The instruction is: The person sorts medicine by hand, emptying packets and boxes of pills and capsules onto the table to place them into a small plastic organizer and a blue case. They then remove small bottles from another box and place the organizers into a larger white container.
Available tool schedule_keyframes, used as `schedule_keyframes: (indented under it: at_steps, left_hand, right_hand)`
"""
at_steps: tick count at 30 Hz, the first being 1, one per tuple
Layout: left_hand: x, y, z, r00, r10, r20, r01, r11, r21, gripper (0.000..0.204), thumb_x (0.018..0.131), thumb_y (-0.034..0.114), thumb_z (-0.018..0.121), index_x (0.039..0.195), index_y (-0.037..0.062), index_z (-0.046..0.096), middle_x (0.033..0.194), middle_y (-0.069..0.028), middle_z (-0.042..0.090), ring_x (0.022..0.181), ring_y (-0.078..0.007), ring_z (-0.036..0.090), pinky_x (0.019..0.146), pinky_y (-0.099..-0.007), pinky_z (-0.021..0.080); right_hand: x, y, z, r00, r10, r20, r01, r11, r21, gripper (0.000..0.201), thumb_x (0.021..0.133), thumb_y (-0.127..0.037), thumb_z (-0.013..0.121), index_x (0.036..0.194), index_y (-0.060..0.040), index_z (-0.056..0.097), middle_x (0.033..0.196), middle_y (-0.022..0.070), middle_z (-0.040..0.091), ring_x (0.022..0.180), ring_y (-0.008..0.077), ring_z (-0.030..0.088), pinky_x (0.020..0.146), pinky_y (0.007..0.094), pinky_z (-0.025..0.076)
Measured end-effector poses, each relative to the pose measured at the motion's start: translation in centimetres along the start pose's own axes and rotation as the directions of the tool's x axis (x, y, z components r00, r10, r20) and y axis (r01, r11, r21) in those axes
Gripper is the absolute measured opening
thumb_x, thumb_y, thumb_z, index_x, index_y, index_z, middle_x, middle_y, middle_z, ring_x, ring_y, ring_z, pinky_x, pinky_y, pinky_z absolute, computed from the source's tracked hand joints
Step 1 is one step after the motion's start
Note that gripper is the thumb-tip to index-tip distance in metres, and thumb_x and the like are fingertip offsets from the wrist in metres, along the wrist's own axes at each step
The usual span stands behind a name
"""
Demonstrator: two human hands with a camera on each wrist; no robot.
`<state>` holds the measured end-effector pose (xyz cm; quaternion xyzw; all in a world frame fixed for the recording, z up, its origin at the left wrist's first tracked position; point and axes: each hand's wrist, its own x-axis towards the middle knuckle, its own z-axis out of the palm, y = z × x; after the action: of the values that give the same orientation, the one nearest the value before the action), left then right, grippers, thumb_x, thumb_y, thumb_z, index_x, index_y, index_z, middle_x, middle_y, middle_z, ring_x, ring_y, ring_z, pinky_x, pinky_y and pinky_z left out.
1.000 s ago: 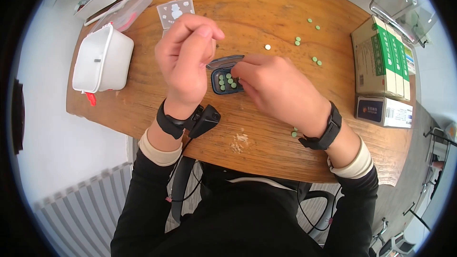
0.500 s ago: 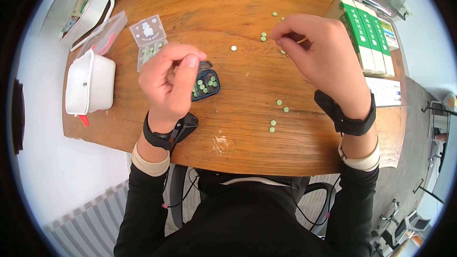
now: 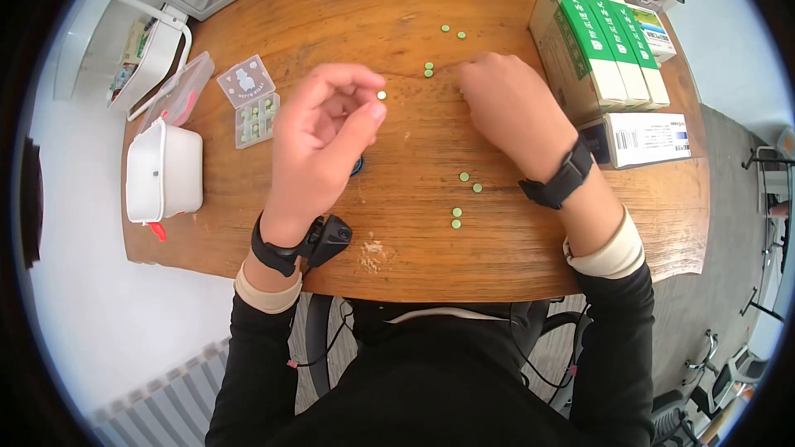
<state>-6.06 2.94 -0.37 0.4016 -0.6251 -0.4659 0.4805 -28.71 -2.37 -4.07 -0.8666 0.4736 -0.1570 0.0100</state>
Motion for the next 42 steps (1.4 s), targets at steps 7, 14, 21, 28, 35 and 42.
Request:
schedule_keyframes:
  at_steps: [7, 14, 21, 28, 35, 42]
  left_hand:
    - [1.6, -3.1, 3.7, 0.947, -0.291, 0.135, 0.301, 0.952, -0.057, 0.018, 0.097, 0.007, 0.064, 0.114, 0.0046, 0.059, 0.103, -0.0019, 0.06, 0.083, -0.0094, 0.061, 0.068, -0.0245, 0.05]
    - [2.5, -4.9, 5.0, 0.828, -0.554, 0.085, 0.464, 0.593, -0.659, 0.023, 0.103, 0.017, 0.055, 0.119, 0.0014, 0.056, 0.114, -0.0087, 0.062, 0.105, -0.0232, 0.062, 0.095, -0.0393, 0.051]
    - [2.3, -6.0, 4.1, 0.811, -0.536, 0.235, 0.496, 0.415, -0.763, 0.034, 0.108, 0.027, 0.042, 0.123, -0.0016, 0.056, 0.12, -0.0138, 0.06, 0.11, -0.0271, 0.061, 0.101, -0.0434, 0.05]
    - [1.5, -4.9, 4.1, 0.764, -0.582, 0.279, 0.542, 0.344, -0.767, 0.036, 0.109, 0.028, 0.04, 0.123, 0.0001, 0.056, 0.12, -0.0104, 0.061, 0.107, -0.0248, 0.061, 0.1, -0.0413, 0.05]
    - [0.8, -5.4, 3.6, 0.804, -0.494, 0.33, 0.561, 0.448, -0.696, 0.03, 0.104, 0.019, 0.046, 0.123, 0.0008, 0.059, 0.111, -0.0064, 0.062, 0.1, -0.0208, 0.061, 0.092, -0.036, 0.05]
    - [0.2, -4.2, 2.5, 0.847, -0.466, 0.256, 0.503, 0.547, -0.67, 0.031, 0.094, 0.001, 0.048, 0.123, -0.0013, 0.059, 0.106, -0.0059, 0.06, 0.096, -0.0189, 0.059, 0.087, -0.0315, 0.049]
  right_hand:
    - [0.3, 0.1, 0.4, 0.997, -0.023, 0.073, 0.017, 0.997, 0.073, 0.005, 0.081, -0.003, 0.065, 0.078, 0.0004, 0.066, 0.08, 0.0196, 0.067, 0.081, 0.0376, 0.068, 0.074, 0.0454, 0.056]
    - [0.1, 0.4, -1.6, 0.999, -0.031, 0.034, 0.027, 0.995, 0.1, 0.009, 0.081, -0.008, 0.066, 0.077, 0.0002, 0.065, 0.075, 0.0192, 0.067, 0.08, 0.0377, 0.068, 0.074, 0.0451, 0.057]
    - [0.3, -2.0, -2.1, 0.984, -0.146, -0.097, 0.171, 0.922, 0.347, 0.008, 0.081, -0.006, 0.064, 0.086, 0.0014, 0.065, 0.081, 0.0188, 0.067, 0.078, 0.039, 0.067, 0.069, 0.0462, 0.056]
    - [0.5, -2.0, -3.7, 0.997, -0.076, 0.006, 0.069, 0.938, 0.34, 0.02, 0.081, -0.002, 0.066, 0.101, -0.0023, 0.068, 0.091, 0.0158, 0.069, 0.077, 0.0352, 0.069, 0.07, 0.0407, 0.057]
    - [0.5, -1.9, -4.3, 0.988, -0.123, -0.094, 0.15, 0.916, 0.372, 0.01, 0.084, -0.001, 0.066, 0.093, 0.0002, 0.066, 0.084, 0.0144, 0.067, 0.073, 0.032, 0.068, 0.065, 0.0382, 0.054]
    - [0.0, -1.2, -7.2, 0.997, -0.07, -0.028, 0.076, 0.933, 0.352, 0.004, 0.085, -0.003, 0.062, 0.088, 0.0002, 0.063, 0.077, 0.0179, 0.064, 0.075, 0.0397, 0.064, 0.067, 0.0453, 0.051]
